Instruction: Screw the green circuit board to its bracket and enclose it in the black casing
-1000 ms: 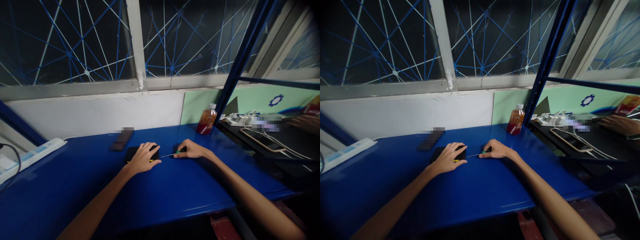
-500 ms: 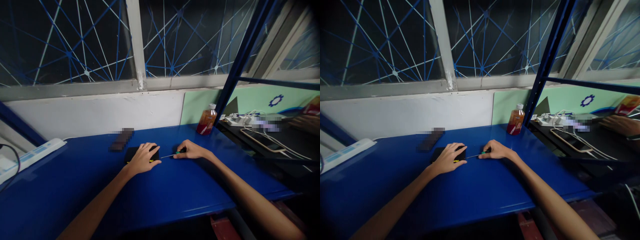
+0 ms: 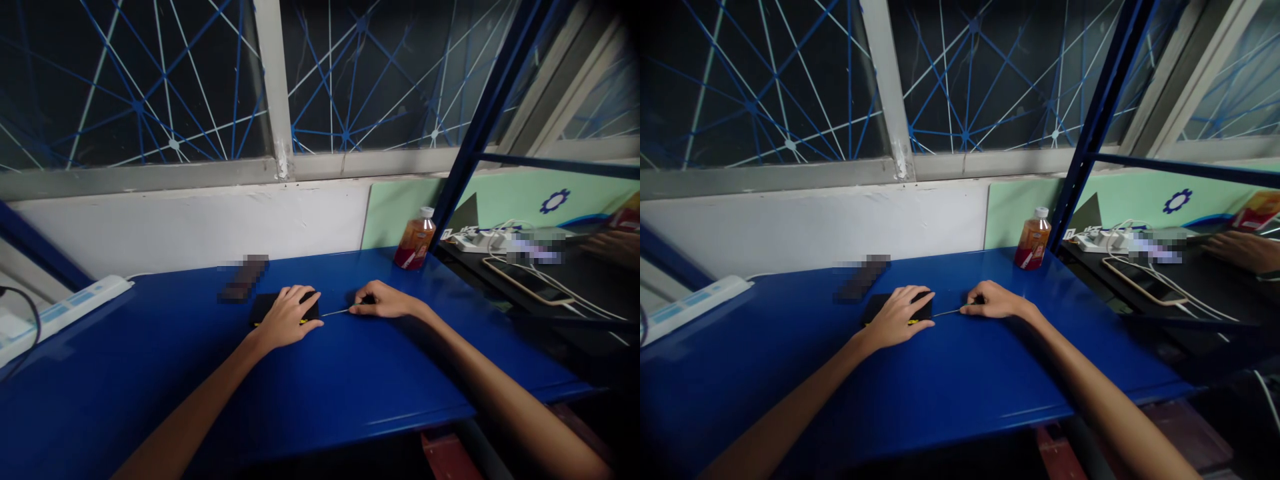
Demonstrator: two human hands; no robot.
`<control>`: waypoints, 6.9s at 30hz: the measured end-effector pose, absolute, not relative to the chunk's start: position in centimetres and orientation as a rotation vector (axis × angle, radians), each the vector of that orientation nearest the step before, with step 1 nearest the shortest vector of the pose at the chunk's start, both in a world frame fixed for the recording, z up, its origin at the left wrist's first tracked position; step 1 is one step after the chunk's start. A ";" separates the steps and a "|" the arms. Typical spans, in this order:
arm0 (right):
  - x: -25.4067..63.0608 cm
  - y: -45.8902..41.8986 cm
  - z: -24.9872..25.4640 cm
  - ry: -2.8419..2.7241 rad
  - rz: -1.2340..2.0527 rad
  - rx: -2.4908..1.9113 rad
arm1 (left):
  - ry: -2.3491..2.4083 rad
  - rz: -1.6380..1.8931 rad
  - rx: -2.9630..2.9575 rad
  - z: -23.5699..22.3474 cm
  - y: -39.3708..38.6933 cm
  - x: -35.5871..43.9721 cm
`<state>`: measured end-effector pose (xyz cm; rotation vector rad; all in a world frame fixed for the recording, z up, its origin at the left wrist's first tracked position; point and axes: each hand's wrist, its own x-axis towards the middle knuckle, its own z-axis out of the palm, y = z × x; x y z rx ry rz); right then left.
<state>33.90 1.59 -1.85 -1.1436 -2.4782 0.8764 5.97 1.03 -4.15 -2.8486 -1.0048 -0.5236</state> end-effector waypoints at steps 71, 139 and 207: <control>33.9 0.9 -1.1 -2.483 0.968 -1.153 | -1.006 -0.496 -2.837 -4.1 1.0 5.9; 33.8 0.9 -1.0 -2.512 0.814 -1.181 | -0.977 -0.779 -2.940 -2.9 -0.3 6.5; 35.1 1.4 0.0 -2.180 0.466 -1.288 | -1.285 -0.235 -3.092 -1.0 3.2 3.2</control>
